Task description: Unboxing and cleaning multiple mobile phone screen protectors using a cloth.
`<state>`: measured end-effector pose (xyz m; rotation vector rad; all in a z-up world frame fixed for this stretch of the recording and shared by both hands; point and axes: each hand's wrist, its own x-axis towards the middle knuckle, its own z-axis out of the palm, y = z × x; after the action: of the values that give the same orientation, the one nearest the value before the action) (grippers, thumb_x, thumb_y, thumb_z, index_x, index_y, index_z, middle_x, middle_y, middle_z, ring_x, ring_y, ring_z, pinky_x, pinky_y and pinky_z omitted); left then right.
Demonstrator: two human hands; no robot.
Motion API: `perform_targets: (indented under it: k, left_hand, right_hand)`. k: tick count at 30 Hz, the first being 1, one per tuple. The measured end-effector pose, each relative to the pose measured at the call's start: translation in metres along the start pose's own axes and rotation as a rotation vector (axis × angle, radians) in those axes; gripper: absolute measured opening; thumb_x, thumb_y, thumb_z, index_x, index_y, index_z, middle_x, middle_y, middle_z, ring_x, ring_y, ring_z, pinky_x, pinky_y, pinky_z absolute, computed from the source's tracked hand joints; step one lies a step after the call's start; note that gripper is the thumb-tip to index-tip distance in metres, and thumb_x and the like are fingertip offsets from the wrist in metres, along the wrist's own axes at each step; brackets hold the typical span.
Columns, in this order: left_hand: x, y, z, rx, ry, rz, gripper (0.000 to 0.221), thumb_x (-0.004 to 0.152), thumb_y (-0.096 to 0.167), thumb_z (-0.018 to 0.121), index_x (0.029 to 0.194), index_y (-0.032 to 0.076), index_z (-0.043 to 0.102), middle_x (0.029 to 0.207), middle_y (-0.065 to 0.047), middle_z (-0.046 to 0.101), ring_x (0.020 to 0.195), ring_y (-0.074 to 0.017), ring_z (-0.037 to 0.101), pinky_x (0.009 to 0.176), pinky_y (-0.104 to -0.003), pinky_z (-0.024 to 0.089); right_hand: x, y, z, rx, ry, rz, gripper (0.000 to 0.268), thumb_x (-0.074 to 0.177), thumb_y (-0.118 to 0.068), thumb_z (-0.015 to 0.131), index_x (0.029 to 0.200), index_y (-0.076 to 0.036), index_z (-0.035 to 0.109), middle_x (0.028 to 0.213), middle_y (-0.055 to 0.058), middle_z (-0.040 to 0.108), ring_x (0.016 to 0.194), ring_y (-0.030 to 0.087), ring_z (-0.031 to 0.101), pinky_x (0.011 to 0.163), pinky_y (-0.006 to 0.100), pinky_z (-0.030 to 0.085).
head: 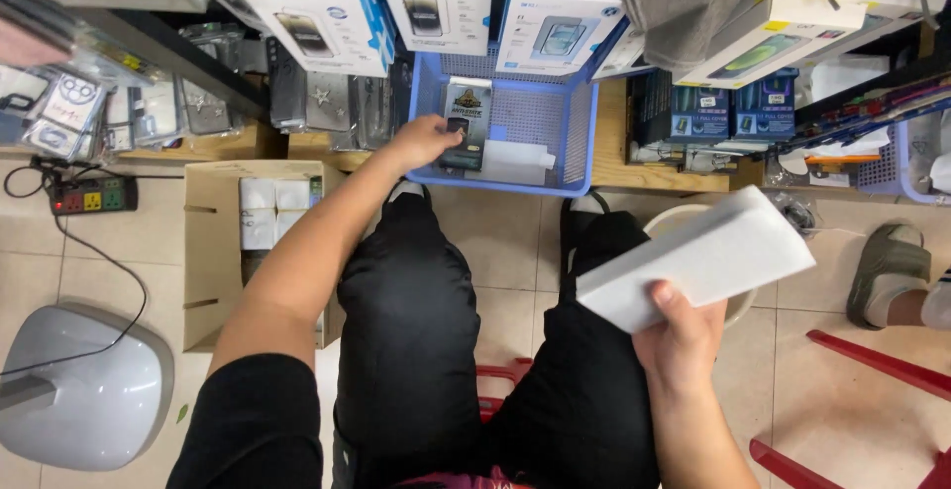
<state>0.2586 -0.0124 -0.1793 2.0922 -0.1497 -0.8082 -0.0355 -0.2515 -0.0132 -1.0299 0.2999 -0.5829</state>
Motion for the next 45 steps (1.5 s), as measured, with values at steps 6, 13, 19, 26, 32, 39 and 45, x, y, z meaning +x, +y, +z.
perform_targets:
  k: [6, 13, 19, 26, 32, 39, 45]
  left_hand:
    - [0.071, -0.029, 0.055, 0.454, -0.061, -0.314, 0.095, 0.095, 0.048, 0.058, 0.156, 0.01, -0.004, 0.156, -0.026, 0.016, 0.133, -0.0443, 0.039, 0.101, -0.05, 0.046]
    - [0.075, -0.033, 0.07, 0.382, 0.229, -0.103, 0.107, 0.079, 0.023, 0.08, 0.153, 0.015, 0.004, 0.141, -0.028, 0.031, 0.101, -0.0485, 0.055, 0.078, -0.052, 0.053]
    - [0.036, -0.017, 0.031, 0.122, 0.214, -0.095, 0.052, 0.07, 0.028, 0.081, 0.114, 0.009, 0.061, 0.11, -0.01, 0.068, 0.099, -0.0302, 0.066, 0.075, -0.042, 0.053]
    - [-0.115, 0.028, -0.005, -0.388, 0.1, 0.057, 0.06, 0.076, 0.02, 0.086, 0.123, -0.001, 0.056, 0.12, -0.022, 0.062, 0.12, -0.0361, 0.057, 0.101, -0.046, 0.043]
    - [-0.19, 0.067, -0.034, -0.516, 0.082, 0.521, 0.065, 0.078, 0.003, 0.081, 0.132, -0.002, 0.045, 0.129, -0.025, 0.056, 0.126, -0.0314, 0.05, 0.105, -0.05, 0.041]
    - [-0.285, 0.1, 0.044, -0.237, 0.132, 0.541, 0.056, 0.072, 0.014, 0.083, 0.119, 0.004, 0.055, 0.107, -0.022, 0.07, 0.107, -0.0408, 0.065, 0.084, -0.049, 0.052]
    - [-0.324, 0.083, 0.074, -0.264, 0.042, 0.537, 0.099, 0.079, 0.005, 0.075, 0.151, -0.005, 0.008, 0.134, -0.043, 0.041, 0.128, -0.0577, 0.039, 0.104, -0.062, 0.037]
  right_hand:
    - [-0.002, 0.003, -0.027, -0.022, 0.057, 0.225, 0.06, 0.074, -0.02, 0.081, 0.125, -0.004, 0.053, 0.108, 0.007, 0.065, 0.099, 0.019, 0.063, 0.085, 0.029, 0.05]
    - [-0.001, 0.0, -0.027, -0.049, -0.078, 0.223, 0.045, 0.083, -0.016, 0.079, 0.12, -0.002, 0.057, 0.103, 0.014, 0.069, 0.096, 0.029, 0.068, 0.083, 0.04, 0.056]
    - [0.003, 0.005, -0.012, 0.001, 0.025, 0.257, 0.056, 0.076, -0.018, 0.079, 0.124, -0.003, 0.054, 0.11, 0.008, 0.065, 0.102, 0.021, 0.062, 0.087, 0.031, 0.051]
    - [0.007, 0.023, -0.009, -0.044, -0.009, 0.219, 0.033, 0.079, -0.008, 0.066, 0.112, -0.003, 0.059, 0.091, 0.011, 0.07, 0.084, 0.029, 0.073, 0.074, 0.046, 0.062]
    - [0.006, -0.013, 0.052, -0.02, -0.128, 0.187, 0.035, 0.078, -0.008, 0.066, 0.112, -0.001, 0.057, 0.094, 0.014, 0.069, 0.089, 0.031, 0.073, 0.079, 0.046, 0.062]
    - [-0.036, -0.017, 0.041, 0.04, -0.265, 0.12, 0.044, 0.068, -0.004, 0.074, 0.108, 0.0, 0.057, 0.094, 0.015, 0.068, 0.09, 0.032, 0.072, 0.076, 0.048, 0.061]
    - [-0.077, -0.013, 0.015, -0.296, -0.406, 0.304, 0.027, 0.069, -0.001, 0.077, 0.094, 0.001, 0.066, 0.078, 0.012, 0.069, 0.076, 0.024, 0.069, 0.066, 0.043, 0.059]
